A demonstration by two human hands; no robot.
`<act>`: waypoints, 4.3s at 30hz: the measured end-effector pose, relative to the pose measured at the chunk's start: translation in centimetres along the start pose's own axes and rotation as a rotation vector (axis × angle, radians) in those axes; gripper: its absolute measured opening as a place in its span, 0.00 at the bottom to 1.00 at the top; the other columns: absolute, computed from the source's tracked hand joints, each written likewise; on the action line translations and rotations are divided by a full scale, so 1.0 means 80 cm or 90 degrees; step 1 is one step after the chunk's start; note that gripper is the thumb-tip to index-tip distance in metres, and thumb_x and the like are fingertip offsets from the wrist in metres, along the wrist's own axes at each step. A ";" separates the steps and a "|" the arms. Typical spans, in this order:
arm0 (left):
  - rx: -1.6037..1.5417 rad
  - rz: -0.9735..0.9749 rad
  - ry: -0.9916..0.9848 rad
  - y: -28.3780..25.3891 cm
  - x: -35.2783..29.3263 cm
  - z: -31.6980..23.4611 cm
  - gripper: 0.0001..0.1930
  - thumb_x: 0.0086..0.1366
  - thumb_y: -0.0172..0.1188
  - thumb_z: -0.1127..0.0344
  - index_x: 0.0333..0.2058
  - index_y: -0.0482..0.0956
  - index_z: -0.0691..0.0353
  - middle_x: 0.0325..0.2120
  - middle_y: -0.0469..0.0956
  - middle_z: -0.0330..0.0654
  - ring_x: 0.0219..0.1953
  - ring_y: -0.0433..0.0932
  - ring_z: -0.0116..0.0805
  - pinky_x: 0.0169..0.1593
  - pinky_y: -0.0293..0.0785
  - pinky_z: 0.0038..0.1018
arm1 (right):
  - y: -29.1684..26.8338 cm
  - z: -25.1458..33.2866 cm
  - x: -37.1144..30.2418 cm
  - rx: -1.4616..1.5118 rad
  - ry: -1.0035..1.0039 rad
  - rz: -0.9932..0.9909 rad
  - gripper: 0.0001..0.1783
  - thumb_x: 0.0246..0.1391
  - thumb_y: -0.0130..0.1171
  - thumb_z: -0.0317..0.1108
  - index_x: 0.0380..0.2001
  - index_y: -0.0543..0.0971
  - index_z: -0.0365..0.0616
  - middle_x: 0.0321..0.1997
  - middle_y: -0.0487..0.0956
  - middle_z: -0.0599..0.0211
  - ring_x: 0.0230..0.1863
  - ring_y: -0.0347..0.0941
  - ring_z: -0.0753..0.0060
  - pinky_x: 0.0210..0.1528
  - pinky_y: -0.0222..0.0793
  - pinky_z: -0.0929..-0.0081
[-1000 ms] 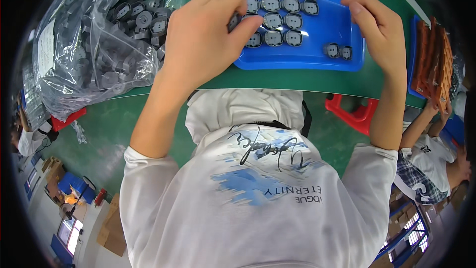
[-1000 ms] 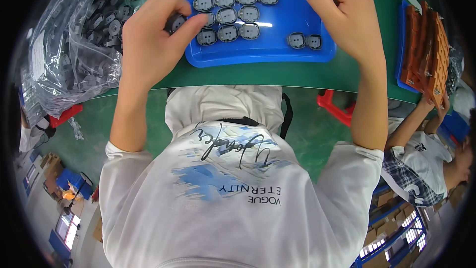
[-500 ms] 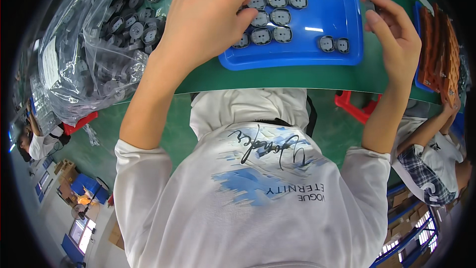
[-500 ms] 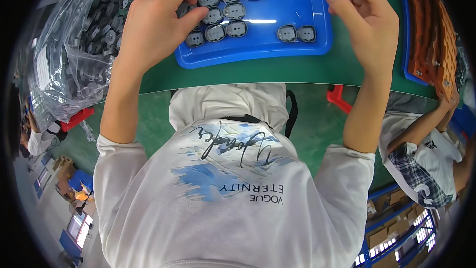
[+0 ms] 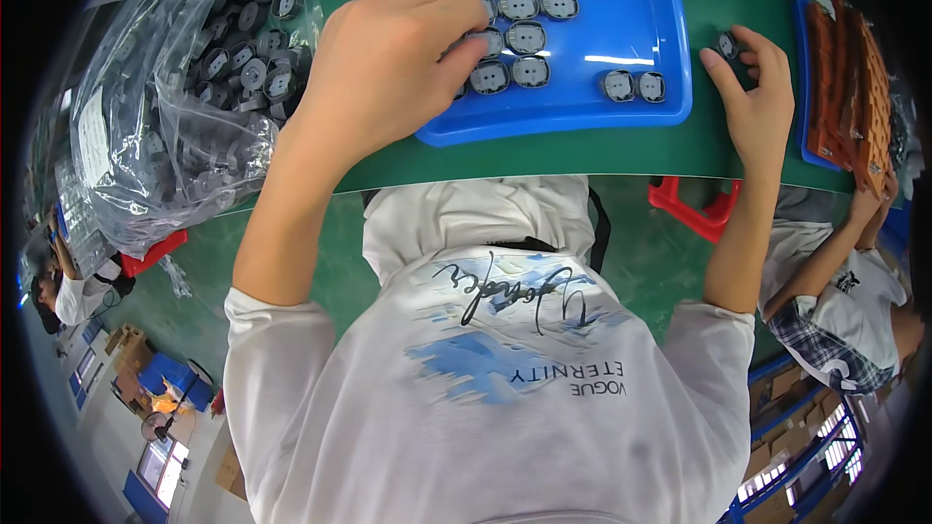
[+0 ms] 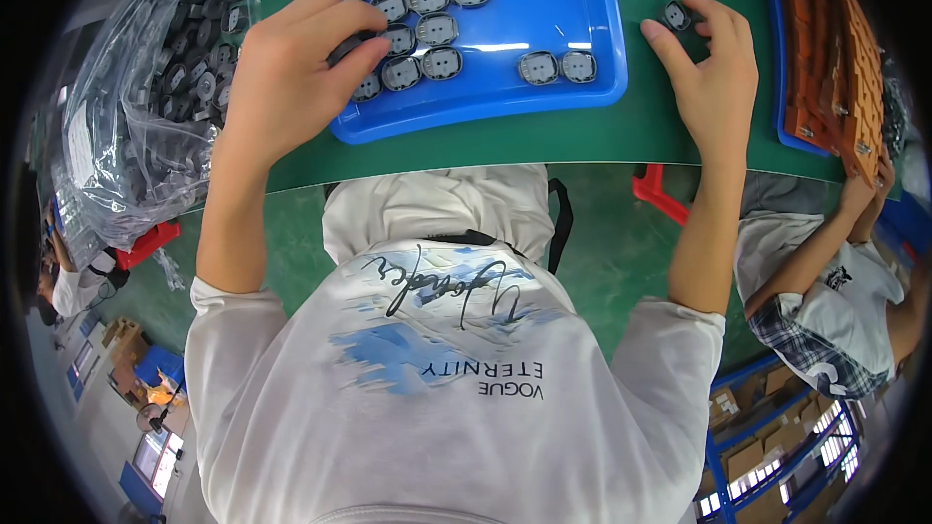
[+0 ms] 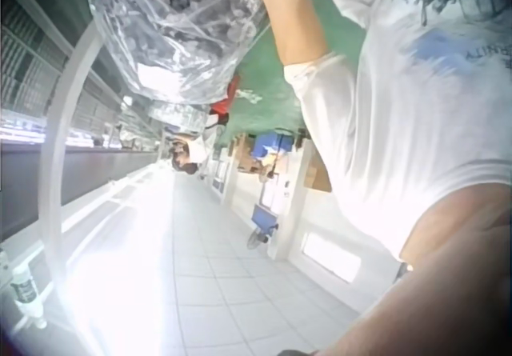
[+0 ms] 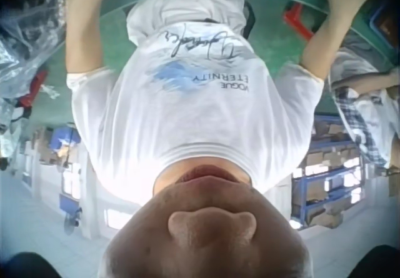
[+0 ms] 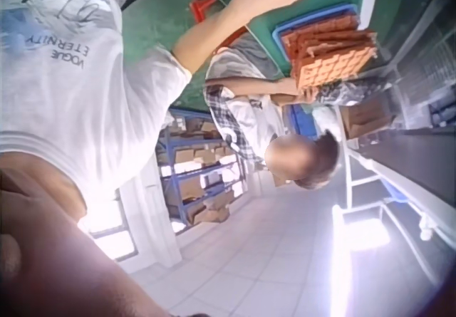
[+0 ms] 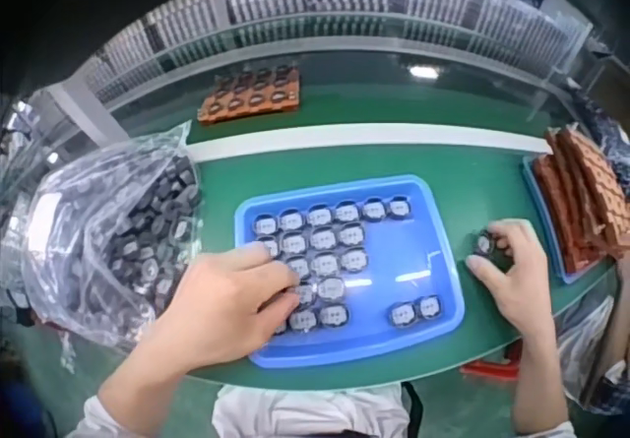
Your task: Placing small silver metal components into the designated slots of a blue plastic tray.
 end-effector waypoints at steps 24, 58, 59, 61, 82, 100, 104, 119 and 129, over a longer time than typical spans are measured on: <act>-0.054 0.064 -0.013 0.013 0.035 -0.008 0.07 0.57 0.68 0.73 0.33 0.77 0.64 0.28 0.76 0.48 0.29 0.77 0.50 0.34 0.73 0.38 | -0.028 -0.001 -0.011 -0.030 -0.144 0.052 0.21 0.47 0.68 0.30 0.48 0.84 0.47 0.48 0.82 0.60 0.52 0.75 0.53 0.57 0.71 0.59; -0.172 -0.351 -0.201 -0.045 -0.076 0.027 0.14 0.60 0.74 0.64 0.35 0.77 0.66 0.32 0.78 0.49 0.35 0.75 0.46 0.43 0.74 0.39 | 0.034 -0.023 -0.010 0.271 -0.056 -0.135 0.17 0.49 0.65 0.33 0.44 0.81 0.43 0.41 0.75 0.60 0.47 0.73 0.57 0.50 0.71 0.62; -0.160 -0.353 -0.181 -0.039 -0.091 0.022 0.14 0.60 0.73 0.64 0.35 0.78 0.66 0.32 0.78 0.48 0.34 0.76 0.45 0.42 0.74 0.39 | 0.038 -0.023 -0.007 0.267 -0.052 -0.140 0.17 0.49 0.65 0.34 0.44 0.81 0.43 0.40 0.75 0.60 0.46 0.73 0.58 0.50 0.71 0.63; -0.185 -0.312 -0.163 -0.022 -0.114 0.016 0.14 0.60 0.74 0.64 0.36 0.80 0.65 0.32 0.78 0.48 0.35 0.77 0.44 0.42 0.75 0.37 | 0.038 -0.024 -0.006 0.260 -0.056 -0.153 0.17 0.49 0.65 0.34 0.43 0.81 0.42 0.39 0.76 0.60 0.45 0.74 0.58 0.49 0.72 0.63; 0.075 -0.183 -0.073 -0.004 -0.168 0.045 0.16 0.63 0.64 0.75 0.50 0.81 0.63 0.45 0.77 0.51 0.50 0.75 0.52 0.57 0.70 0.42 | 0.027 -0.014 -0.007 0.174 -0.078 -0.328 0.15 0.48 0.68 0.33 0.42 0.86 0.45 0.41 0.81 0.59 0.41 0.79 0.61 0.47 0.76 0.64; 0.017 -0.202 -0.108 -0.009 -0.144 0.029 0.16 0.46 0.73 0.75 0.34 0.79 0.63 0.42 0.80 0.45 0.42 0.75 0.48 0.44 0.74 0.38 | 0.035 0.173 0.022 0.131 -0.406 0.231 0.11 0.45 0.71 0.25 0.34 0.82 0.40 0.44 0.78 0.62 0.41 0.75 0.57 0.43 0.73 0.65; 0.014 -0.196 -0.105 -0.008 -0.142 0.031 0.15 0.47 0.72 0.75 0.34 0.80 0.62 0.42 0.80 0.45 0.41 0.75 0.48 0.44 0.73 0.38 | 0.046 0.175 0.005 0.069 -0.372 0.299 0.10 0.45 0.71 0.25 0.32 0.82 0.40 0.43 0.78 0.63 0.40 0.74 0.59 0.42 0.72 0.65; -0.013 -0.190 -0.104 -0.008 -0.143 0.031 0.14 0.47 0.72 0.76 0.35 0.81 0.62 0.42 0.80 0.46 0.41 0.76 0.48 0.44 0.74 0.37 | 0.050 0.184 0.003 0.039 -0.341 0.257 0.10 0.46 0.70 0.23 0.35 0.84 0.39 0.43 0.80 0.65 0.39 0.75 0.62 0.41 0.74 0.65; -0.020 -0.185 -0.109 -0.012 -0.140 0.029 0.17 0.47 0.71 0.76 0.39 0.82 0.62 0.42 0.80 0.45 0.41 0.75 0.47 0.44 0.74 0.37 | 0.050 0.189 0.007 0.041 -0.329 0.246 0.11 0.46 0.71 0.22 0.35 0.84 0.39 0.43 0.79 0.64 0.39 0.74 0.63 0.40 0.73 0.67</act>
Point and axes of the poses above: each hand's wrist, its own x-axis towards the middle knuckle, its own y-axis out of the palm, z = x × y, the point moved 6 cm from there along x, towards the middle knuckle
